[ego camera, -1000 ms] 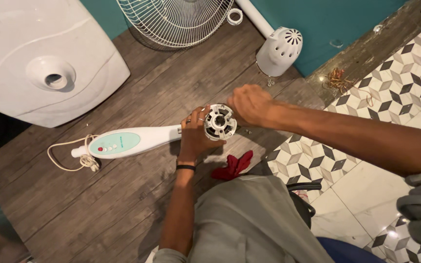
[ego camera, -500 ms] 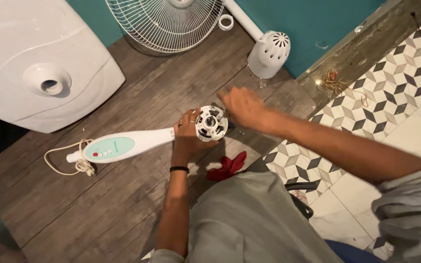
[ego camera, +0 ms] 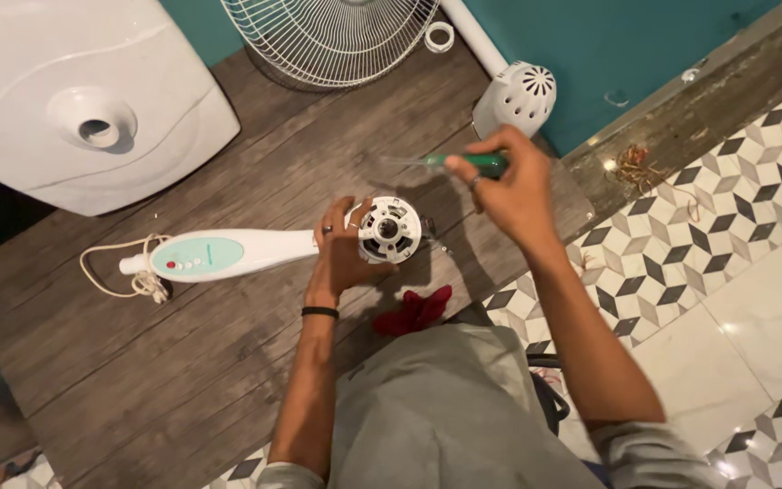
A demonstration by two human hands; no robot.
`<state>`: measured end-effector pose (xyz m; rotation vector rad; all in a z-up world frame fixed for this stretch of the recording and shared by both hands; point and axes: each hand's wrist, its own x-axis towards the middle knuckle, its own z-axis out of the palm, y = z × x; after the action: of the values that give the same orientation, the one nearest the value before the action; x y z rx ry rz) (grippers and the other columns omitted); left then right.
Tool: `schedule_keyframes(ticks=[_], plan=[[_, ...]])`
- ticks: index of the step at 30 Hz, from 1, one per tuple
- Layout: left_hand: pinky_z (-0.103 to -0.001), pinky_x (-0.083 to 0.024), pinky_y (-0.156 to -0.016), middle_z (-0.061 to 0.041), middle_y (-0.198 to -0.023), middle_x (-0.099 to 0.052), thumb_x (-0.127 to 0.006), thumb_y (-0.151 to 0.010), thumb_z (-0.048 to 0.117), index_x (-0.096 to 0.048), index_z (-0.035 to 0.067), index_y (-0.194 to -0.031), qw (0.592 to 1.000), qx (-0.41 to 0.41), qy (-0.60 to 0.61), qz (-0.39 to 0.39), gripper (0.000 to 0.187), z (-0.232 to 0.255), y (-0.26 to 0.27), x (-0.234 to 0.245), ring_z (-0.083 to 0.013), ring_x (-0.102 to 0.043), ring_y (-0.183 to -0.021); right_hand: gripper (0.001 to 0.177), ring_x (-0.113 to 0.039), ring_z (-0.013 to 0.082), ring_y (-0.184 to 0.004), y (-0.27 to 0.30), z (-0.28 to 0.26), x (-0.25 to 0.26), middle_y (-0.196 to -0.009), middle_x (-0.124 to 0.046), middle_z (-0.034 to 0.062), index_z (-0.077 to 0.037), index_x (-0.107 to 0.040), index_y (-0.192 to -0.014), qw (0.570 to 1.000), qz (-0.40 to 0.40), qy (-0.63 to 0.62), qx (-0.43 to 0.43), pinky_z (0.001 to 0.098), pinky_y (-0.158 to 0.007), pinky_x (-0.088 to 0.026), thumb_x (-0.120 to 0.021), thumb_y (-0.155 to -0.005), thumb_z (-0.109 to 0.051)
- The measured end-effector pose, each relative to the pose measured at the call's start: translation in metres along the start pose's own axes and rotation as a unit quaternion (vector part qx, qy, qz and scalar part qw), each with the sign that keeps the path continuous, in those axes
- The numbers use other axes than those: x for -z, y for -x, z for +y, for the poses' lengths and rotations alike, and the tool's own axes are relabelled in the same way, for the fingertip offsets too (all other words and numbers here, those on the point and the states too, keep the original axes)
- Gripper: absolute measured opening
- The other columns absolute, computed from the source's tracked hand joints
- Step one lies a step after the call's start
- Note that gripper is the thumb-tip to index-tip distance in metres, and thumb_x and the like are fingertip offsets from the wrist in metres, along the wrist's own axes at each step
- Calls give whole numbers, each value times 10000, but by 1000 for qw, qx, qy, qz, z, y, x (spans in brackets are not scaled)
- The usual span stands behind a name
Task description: The person uses a screwdriver to remove screws from the motor housing of a disassembled electric fan. After removing the screws, they wipe the fan housing with a red cloth.
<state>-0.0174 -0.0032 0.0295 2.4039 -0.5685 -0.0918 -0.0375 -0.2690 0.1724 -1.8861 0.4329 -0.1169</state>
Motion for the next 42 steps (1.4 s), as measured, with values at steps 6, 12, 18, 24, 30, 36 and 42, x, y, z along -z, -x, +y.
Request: schedule_keyframes(ticks=[6,12,18,24,30,36,42], plan=[[-589,-109,-1187,-254,-1600,-280,-952,-488,497,-416,130,-1558,1000,21,6,0,1252,7,7,-5,-463,-172,-1518,323,-641,153,-721,-25,156,-26,-913,-658,59,-56,-596,-1096,785,-36,-581,-213,265,-662,-554,-796,-1013,-296],[-622,-8,-1228,-194,-1629,-284,-921,-597,463,-443,188,-1546,998,60,-4,24,1098,9,15,-26,-440,-141,-1554,386,-667,140,-791,-11,237,-60,-1002,-692,-14,-150,-591,-1209,796,-93,-500,-328,318,-702,-553,-664,-917,-393],[-625,-29,-1259,-201,-1663,-271,-910,-651,308,-468,198,-1547,993,75,14,90,1005,34,20,-28,-459,-139,-1576,531,-677,186,-872,-24,205,-69,-1044,-684,52,-39,-491,-1412,894,-192,-351,-199,346,-766,-581,-670,-942,-208],[-611,-69,-1228,-230,-1631,-254,-958,-577,309,-465,203,-1515,986,101,19,129,1066,53,22,-27,-476,-151,-1531,529,-654,136,-901,-30,177,-90,-1019,-718,81,-12,-639,-1246,984,-175,-32,-2,303,-797,-539,-832,-858,-317],[-588,-142,-1225,-227,-1632,-268,-933,-652,297,-411,122,-1546,971,139,67,184,1051,72,39,-42,-465,-168,-1535,514,-686,133,-802,-38,173,-91,-934,-737,70,-15,-631,-1075,975,-212,-70,9,302,-712,-568,-899,-750,-308],[-433,-526,-1006,-192,-1374,-554,-784,-897,140,-636,51,-1311,878,228,161,388,448,83,65,-90,-336,-616,-1220,518,-611,146,-827,-44,187,-90,-957,-650,70,-8,-619,-1142,962,-225,-62,138,295,-744,-534,-899,-806,-286],[-421,-538,-622,-117,-759,-707,-739,-888,238,-795,56,-914,932,319,150,87,192,70,76,-103,-308,-715,-677,586,-616,130,-865,-51,185,-94,-972,-675,54,-16,-590,-1179,959,-265,-101,17,298,-762,-539,-914,-766,-275]])
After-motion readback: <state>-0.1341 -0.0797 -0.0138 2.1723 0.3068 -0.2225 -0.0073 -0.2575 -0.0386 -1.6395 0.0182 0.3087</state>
